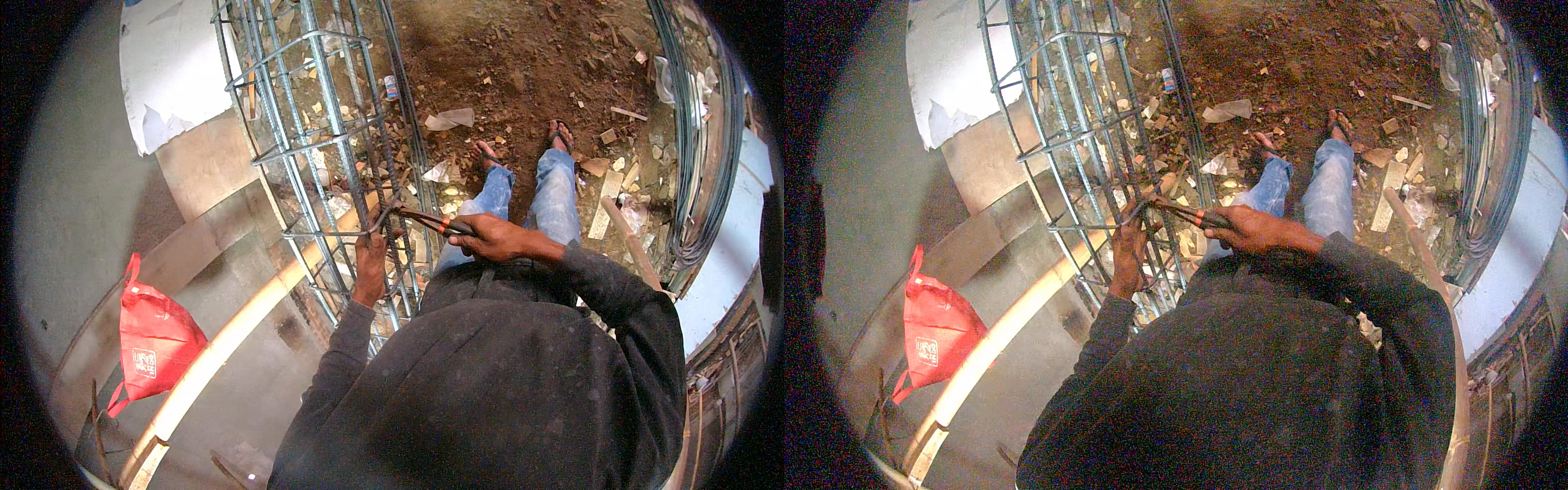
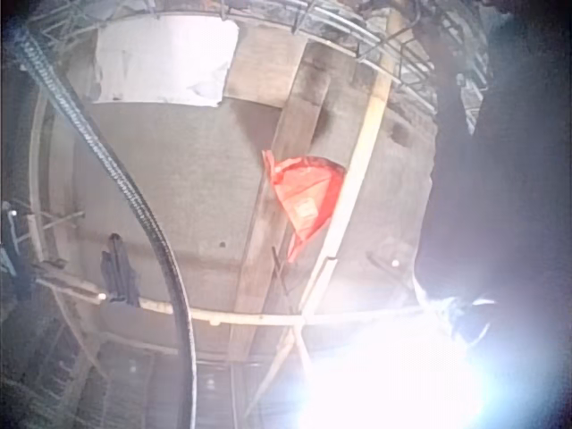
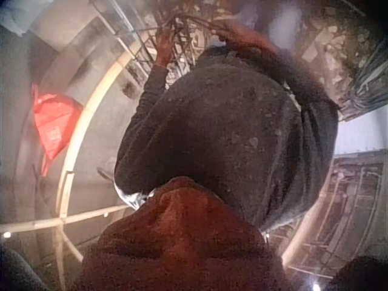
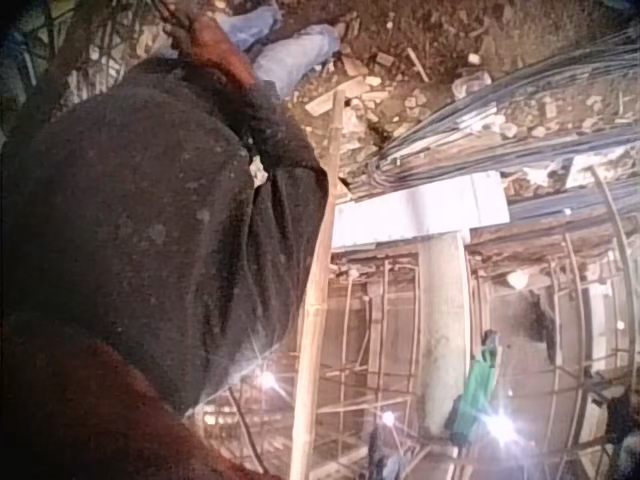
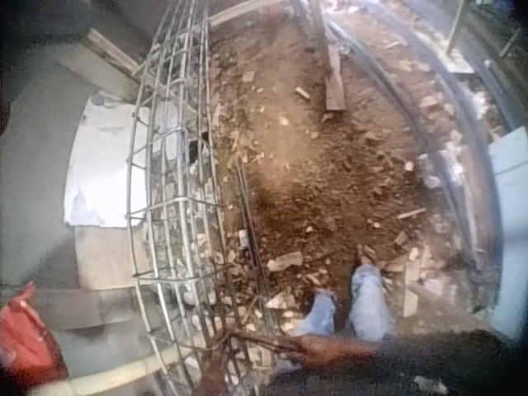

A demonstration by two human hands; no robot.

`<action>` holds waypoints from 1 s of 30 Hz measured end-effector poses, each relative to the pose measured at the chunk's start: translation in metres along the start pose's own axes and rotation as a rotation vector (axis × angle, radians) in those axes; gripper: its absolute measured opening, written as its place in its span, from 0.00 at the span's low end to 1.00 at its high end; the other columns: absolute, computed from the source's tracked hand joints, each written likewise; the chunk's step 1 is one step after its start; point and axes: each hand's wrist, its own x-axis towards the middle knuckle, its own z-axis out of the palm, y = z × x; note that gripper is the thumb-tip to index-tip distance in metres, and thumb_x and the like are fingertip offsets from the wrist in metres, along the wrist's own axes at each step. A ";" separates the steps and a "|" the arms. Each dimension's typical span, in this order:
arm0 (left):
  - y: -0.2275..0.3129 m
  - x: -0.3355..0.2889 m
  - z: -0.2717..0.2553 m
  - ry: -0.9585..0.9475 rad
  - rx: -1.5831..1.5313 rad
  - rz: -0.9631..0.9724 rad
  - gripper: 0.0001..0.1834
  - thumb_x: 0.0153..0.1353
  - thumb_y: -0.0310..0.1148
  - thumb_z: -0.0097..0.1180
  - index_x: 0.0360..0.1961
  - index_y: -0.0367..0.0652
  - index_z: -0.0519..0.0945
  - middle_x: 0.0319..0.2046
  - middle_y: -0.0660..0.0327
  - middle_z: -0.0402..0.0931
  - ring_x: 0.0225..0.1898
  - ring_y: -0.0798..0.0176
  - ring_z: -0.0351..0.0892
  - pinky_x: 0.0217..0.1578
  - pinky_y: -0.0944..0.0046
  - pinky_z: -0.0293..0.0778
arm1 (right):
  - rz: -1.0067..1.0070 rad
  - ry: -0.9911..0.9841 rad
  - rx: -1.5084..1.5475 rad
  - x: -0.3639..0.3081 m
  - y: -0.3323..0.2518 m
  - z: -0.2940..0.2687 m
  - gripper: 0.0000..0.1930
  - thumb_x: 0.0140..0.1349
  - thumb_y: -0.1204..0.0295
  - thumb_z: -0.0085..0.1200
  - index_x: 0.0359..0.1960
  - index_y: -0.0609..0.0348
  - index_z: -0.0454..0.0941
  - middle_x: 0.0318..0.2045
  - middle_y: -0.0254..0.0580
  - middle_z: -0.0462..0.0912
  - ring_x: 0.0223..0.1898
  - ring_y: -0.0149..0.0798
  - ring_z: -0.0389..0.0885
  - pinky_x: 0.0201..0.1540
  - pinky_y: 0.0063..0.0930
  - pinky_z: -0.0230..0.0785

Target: The person assembles a rebar cage by tying intersecting steel bars together using wire and pliers. They move along the cage, securing multiple joints to form a stable grid structure.

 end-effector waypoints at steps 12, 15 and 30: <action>-0.009 -0.003 -0.007 0.037 0.088 -0.067 0.39 0.73 0.58 0.48 0.74 0.41 0.62 0.70 0.57 0.66 0.71 0.57 0.65 0.65 0.49 0.69 | 0.419 -0.461 1.195 0.008 0.023 0.025 0.24 0.72 0.49 0.56 0.37 0.63 0.77 0.19 0.36 0.77 0.14 0.28 0.74 0.15 0.23 0.67; -0.011 -0.004 -0.011 0.020 0.133 -0.106 0.38 0.75 0.58 0.45 0.75 0.43 0.61 0.73 0.57 0.62 0.74 0.56 0.60 0.68 0.45 0.66 | 0.088 -0.430 0.519 0.005 0.020 0.013 0.25 0.63 0.47 0.66 0.35 0.59 0.79 0.21 0.33 0.81 0.13 0.28 0.73 0.16 0.26 0.65; -0.001 -0.008 0.007 0.269 0.247 -0.147 0.28 0.71 0.44 0.61 0.64 0.34 0.75 0.50 0.54 0.84 0.48 0.61 0.85 0.48 0.61 0.81 | 0.215 0.203 0.122 -0.013 0.050 -0.051 0.32 0.66 0.53 0.59 0.66 0.61 0.70 0.45 0.57 0.84 0.47 0.52 0.83 0.53 0.46 0.74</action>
